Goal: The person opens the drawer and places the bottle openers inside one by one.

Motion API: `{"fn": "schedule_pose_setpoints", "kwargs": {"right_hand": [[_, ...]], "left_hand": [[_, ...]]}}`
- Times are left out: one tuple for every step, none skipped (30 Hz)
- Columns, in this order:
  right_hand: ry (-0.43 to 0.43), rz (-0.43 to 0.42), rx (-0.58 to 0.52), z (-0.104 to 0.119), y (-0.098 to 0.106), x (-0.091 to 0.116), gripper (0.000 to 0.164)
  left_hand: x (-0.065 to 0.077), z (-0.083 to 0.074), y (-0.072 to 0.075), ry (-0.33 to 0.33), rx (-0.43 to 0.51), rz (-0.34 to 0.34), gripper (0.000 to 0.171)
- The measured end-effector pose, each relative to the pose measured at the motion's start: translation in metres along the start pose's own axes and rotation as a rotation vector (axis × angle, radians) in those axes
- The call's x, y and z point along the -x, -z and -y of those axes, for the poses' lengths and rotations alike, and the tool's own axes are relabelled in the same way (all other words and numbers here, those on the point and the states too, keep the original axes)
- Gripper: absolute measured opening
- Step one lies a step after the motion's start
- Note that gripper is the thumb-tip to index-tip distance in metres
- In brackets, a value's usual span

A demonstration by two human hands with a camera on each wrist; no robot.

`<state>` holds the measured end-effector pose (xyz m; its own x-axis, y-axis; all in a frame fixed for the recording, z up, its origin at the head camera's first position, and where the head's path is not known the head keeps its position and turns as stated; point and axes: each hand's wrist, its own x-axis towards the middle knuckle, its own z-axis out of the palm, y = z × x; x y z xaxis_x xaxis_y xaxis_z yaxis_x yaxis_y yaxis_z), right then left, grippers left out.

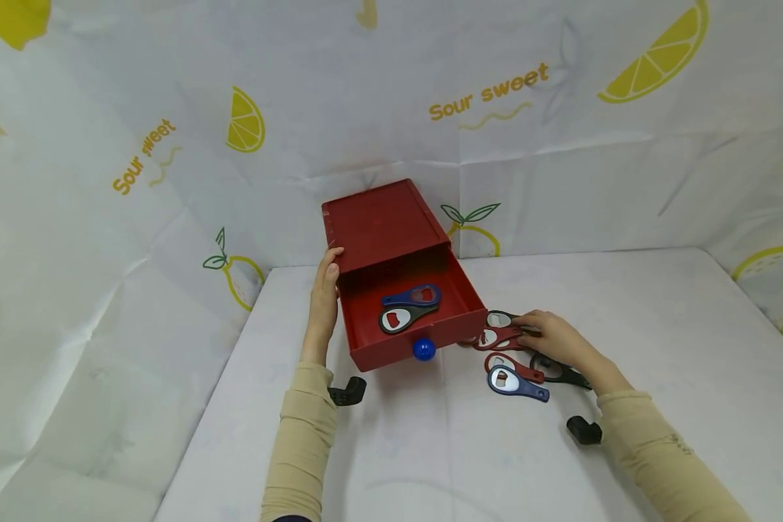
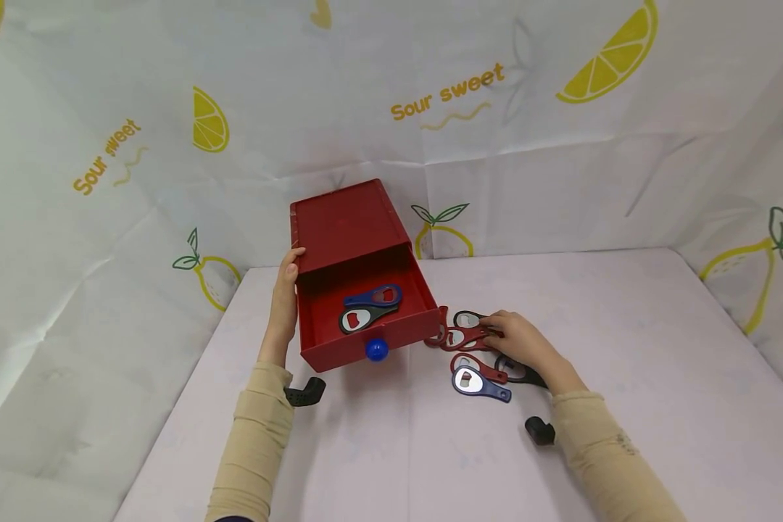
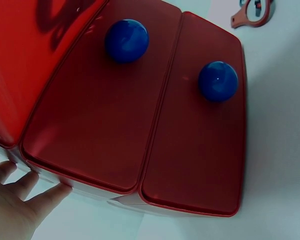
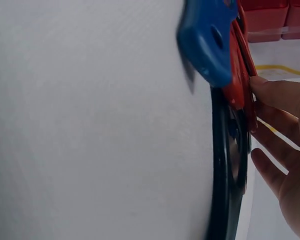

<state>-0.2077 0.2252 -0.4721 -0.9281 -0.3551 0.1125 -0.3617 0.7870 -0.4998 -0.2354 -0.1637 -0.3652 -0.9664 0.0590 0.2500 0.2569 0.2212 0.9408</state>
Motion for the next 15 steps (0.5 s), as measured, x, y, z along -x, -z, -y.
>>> {"fn": "schedule_pose_setpoints", "kwargs": {"right_hand": [[0.001, 0.001, -0.001, -0.0003, -0.0011, 0.0000, 0.033], [0.003, 0.001, 0.001, -0.0002, -0.0020, -0.0001, 0.033], [0.005, 0.002, 0.005, -0.0005, -0.0029, -0.0005, 0.033], [0.009, 0.002, 0.010, -0.0005, -0.0036, -0.0010, 0.032], [0.013, 0.003, 0.016, -0.0006, -0.0040, -0.0015, 0.031], [0.017, 0.003, 0.020, -0.0006, -0.0043, -0.0021, 0.030], [0.019, 0.005, 0.022, -0.0006, -0.0042, -0.0023, 0.029], [0.015, 0.006, 0.016, -0.0004, -0.0039, -0.0022, 0.028], [0.010, 0.008, 0.010, -0.0005, -0.0034, -0.0020, 0.027], [0.004, 0.009, 0.001, -0.0005, -0.0028, -0.0014, 0.026], [0.000, 0.009, -0.011, -0.0002, -0.0016, -0.0007, 0.025], [-0.008, 0.010, -0.026, -0.0001, -0.0004, 0.0003, 0.024], [-0.015, 0.010, -0.042, 0.0000, 0.0011, 0.0014, 0.023], [-0.024, 0.006, -0.053, 0.0003, 0.0029, 0.0023, 0.023], [-0.022, 0.002, -0.057, 0.0005, 0.0050, 0.0032, 0.023]], "left_hand": [[0.0000, 0.0002, -0.0001, 0.001, -0.001, -0.001, 0.039], [0.0001, 0.0003, -0.0001, 0.002, -0.002, 0.000, 0.040], [0.0000, 0.0003, -0.0001, 0.002, -0.005, 0.000, 0.040], [0.0001, 0.0003, -0.0001, 0.003, -0.008, -0.001, 0.040], [0.0002, 0.0001, -0.0001, 0.003, -0.010, -0.001, 0.040], [0.0003, 0.0000, -0.0001, 0.004, -0.011, -0.001, 0.040], [0.0006, -0.0004, 0.0000, 0.003, -0.013, -0.002, 0.040], [0.0007, -0.0005, -0.0001, 0.002, -0.014, -0.002, 0.040], [0.0007, -0.0006, -0.0002, 0.001, -0.013, -0.003, 0.040], [0.0007, -0.0005, -0.0003, 0.000, -0.011, -0.001, 0.041], [0.0006, -0.0003, -0.0005, -0.002, -0.007, 0.000, 0.040], [0.0005, -0.0001, -0.0006, -0.004, -0.003, 0.001, 0.040], [0.0004, 0.0001, -0.0009, -0.005, 0.000, 0.002, 0.040], [0.0001, 0.0004, -0.0012, -0.007, 0.002, 0.003, 0.040], [-0.0001, 0.0007, -0.0012, -0.009, 0.005, 0.002, 0.040]]}}
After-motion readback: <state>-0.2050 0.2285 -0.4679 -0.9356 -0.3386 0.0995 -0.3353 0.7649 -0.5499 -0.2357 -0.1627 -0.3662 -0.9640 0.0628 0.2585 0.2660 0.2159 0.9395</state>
